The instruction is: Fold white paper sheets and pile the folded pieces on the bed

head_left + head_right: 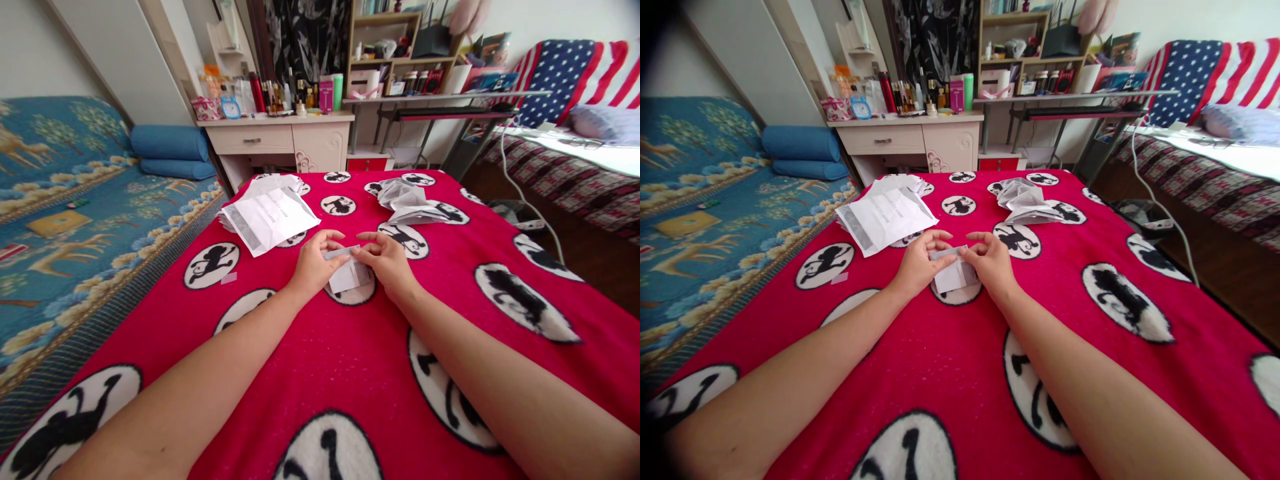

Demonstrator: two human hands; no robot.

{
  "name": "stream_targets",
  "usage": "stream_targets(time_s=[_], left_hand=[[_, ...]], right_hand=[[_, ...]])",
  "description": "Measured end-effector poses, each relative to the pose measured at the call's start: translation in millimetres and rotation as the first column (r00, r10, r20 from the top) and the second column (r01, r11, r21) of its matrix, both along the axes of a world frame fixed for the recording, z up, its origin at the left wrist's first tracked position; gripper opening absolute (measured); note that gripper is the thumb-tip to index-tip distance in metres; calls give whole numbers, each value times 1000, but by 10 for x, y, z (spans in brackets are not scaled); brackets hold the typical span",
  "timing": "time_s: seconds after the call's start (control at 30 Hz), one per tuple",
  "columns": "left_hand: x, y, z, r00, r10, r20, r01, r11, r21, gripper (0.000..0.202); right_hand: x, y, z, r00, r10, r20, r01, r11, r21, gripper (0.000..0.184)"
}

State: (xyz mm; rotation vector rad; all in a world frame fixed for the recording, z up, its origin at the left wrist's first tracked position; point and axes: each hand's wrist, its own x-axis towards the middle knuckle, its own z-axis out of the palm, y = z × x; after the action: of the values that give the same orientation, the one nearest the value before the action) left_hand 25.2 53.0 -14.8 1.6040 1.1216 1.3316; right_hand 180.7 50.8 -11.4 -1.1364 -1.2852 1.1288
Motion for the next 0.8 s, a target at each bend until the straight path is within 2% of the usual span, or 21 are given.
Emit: stream_targets(time_s=[0.17,0.33,0.37,0.47,0.53,0.6,0.67,0.73,0.8], left_hand=[[-40,26,10,991,-55,125,83,970,-229,36],[-26,-48,75,965,-224,133,260,854,-450,32],[-21,-60,84,966,-219,141,259,847,-465,32],[-19,-61,86,982,-103,155,166,864,-475,29],[-36,-36,74,994,-65,94,101,878,-469,24],[-68,-10,59,994,-52,-101,10,925,-381,20],[-105,5,45,929,30,-368,-93,984,-153,20],[-137,13,29,834,150,-531,-120,989,91,24],[-159,24,5,804,190,-564,-99,977,189,32]], right_hand=[[-7,-10,8,999,-34,-32,34,999,17,38],[23,39,-25,993,-98,64,95,994,52,35],[42,60,-36,991,-85,105,78,995,69,36],[106,119,-64,979,-15,201,-7,994,106,42],[135,138,-71,969,20,248,-49,993,110,44],[146,135,-66,941,28,336,-75,989,125,37],[146,120,-51,873,-15,487,-78,982,171,27],[148,103,-36,764,-99,638,-69,970,232,22],[157,97,-27,685,-160,711,-69,957,282,24]])
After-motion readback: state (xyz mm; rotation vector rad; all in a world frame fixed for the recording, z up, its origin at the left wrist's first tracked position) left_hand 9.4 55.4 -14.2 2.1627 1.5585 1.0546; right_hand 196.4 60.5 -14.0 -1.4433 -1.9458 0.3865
